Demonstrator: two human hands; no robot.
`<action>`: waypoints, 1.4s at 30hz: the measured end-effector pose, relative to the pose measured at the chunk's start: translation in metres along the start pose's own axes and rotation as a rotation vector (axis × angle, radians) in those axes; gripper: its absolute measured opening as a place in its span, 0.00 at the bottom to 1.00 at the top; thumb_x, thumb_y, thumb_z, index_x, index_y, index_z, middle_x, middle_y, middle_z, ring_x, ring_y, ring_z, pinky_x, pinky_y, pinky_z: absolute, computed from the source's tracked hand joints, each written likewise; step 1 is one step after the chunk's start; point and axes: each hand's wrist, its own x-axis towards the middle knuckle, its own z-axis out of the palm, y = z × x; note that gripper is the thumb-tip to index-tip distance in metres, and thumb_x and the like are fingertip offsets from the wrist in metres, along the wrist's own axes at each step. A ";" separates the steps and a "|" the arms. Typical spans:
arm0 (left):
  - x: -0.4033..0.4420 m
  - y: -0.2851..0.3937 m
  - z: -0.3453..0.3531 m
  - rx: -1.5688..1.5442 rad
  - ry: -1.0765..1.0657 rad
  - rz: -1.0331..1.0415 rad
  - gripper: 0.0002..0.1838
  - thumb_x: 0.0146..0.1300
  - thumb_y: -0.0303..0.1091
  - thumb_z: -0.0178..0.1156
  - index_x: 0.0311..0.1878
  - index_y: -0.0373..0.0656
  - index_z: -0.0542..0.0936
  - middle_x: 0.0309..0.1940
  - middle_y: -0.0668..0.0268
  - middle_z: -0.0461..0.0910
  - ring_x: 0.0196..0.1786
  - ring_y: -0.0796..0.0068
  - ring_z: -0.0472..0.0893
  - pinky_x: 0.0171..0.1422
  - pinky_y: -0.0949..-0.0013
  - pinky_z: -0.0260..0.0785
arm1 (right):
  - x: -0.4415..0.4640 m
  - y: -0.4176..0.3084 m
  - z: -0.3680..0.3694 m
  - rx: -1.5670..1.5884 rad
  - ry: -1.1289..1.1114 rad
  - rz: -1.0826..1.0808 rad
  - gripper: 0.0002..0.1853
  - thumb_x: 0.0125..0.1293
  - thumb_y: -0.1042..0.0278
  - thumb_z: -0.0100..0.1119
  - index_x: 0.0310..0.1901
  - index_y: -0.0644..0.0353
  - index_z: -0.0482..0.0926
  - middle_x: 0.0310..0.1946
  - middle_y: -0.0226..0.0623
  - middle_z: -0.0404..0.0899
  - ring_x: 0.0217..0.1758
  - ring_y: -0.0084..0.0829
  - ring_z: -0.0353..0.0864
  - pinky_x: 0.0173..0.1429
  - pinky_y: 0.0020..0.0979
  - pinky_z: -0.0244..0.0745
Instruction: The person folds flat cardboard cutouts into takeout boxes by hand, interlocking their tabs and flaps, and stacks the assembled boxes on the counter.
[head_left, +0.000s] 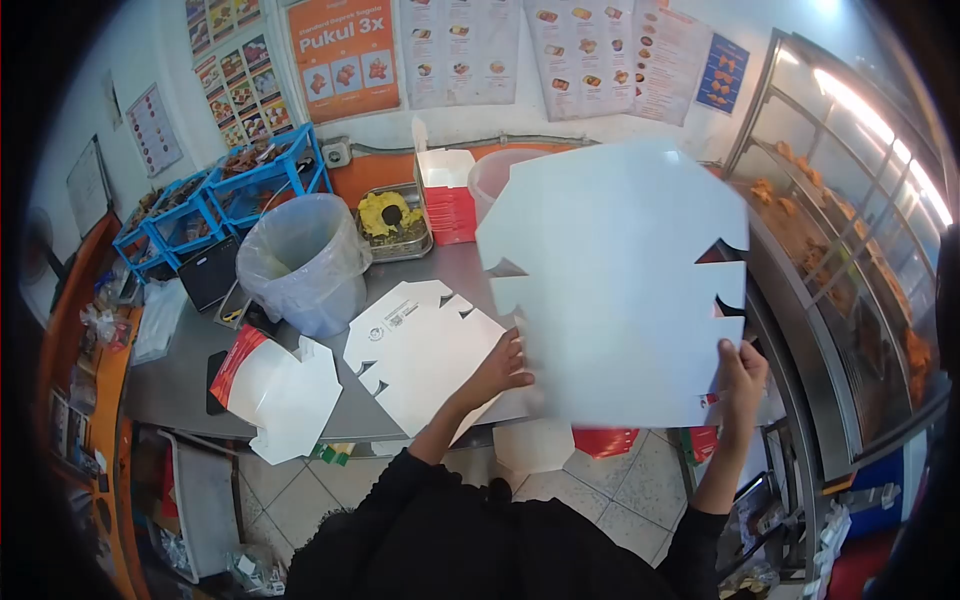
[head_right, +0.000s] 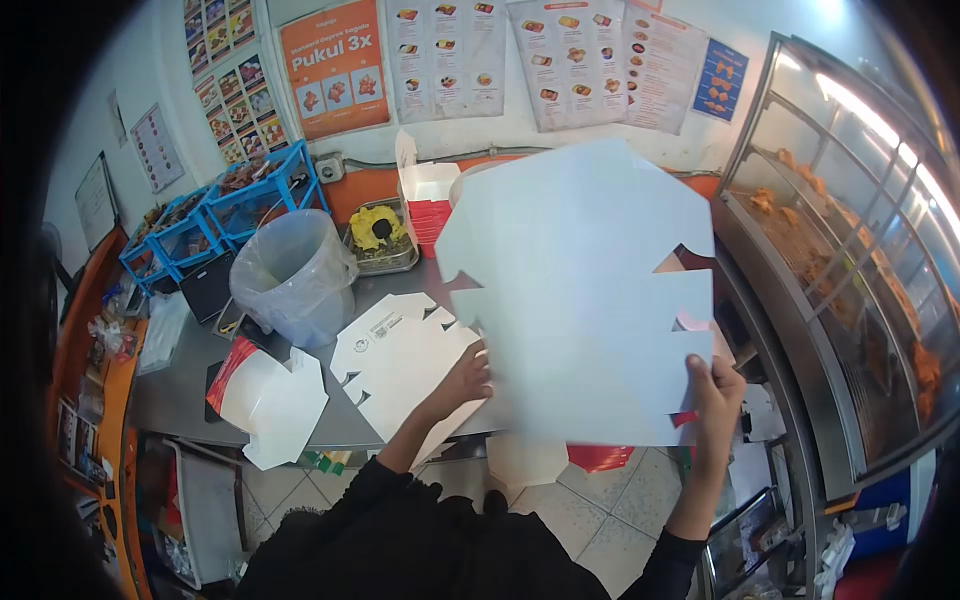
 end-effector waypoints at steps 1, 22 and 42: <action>-0.007 0.014 -0.004 -0.277 -0.187 -0.224 0.39 0.51 0.35 0.61 0.62 0.37 0.51 0.55 0.59 0.64 0.57 0.66 0.65 0.60 0.64 0.59 | -0.005 0.005 0.001 0.100 -0.021 0.101 0.11 0.58 0.66 0.55 0.30 0.68 0.76 0.20 0.23 0.72 0.20 0.11 0.63 0.25 0.16 0.56; -0.295 -0.013 -0.001 -0.592 0.325 -0.337 0.15 0.57 0.32 0.54 0.46 0.35 0.70 0.38 0.63 0.75 0.40 0.74 0.75 0.45 0.71 0.67 | -0.342 0.004 0.092 0.183 0.387 0.048 0.10 0.58 0.80 0.49 0.40 0.69 0.76 0.31 0.33 0.77 0.33 0.21 0.73 0.38 0.21 0.68; -0.532 -0.006 0.157 -1.459 -0.230 -0.711 0.08 0.60 0.28 0.51 0.42 0.39 0.72 0.39 0.65 0.76 0.45 0.73 0.76 0.51 0.69 0.69 | -0.620 -0.046 -0.008 0.503 0.232 0.233 0.06 0.59 0.76 0.46 0.33 0.62 0.75 0.29 0.34 0.76 0.32 0.25 0.73 0.40 0.28 0.69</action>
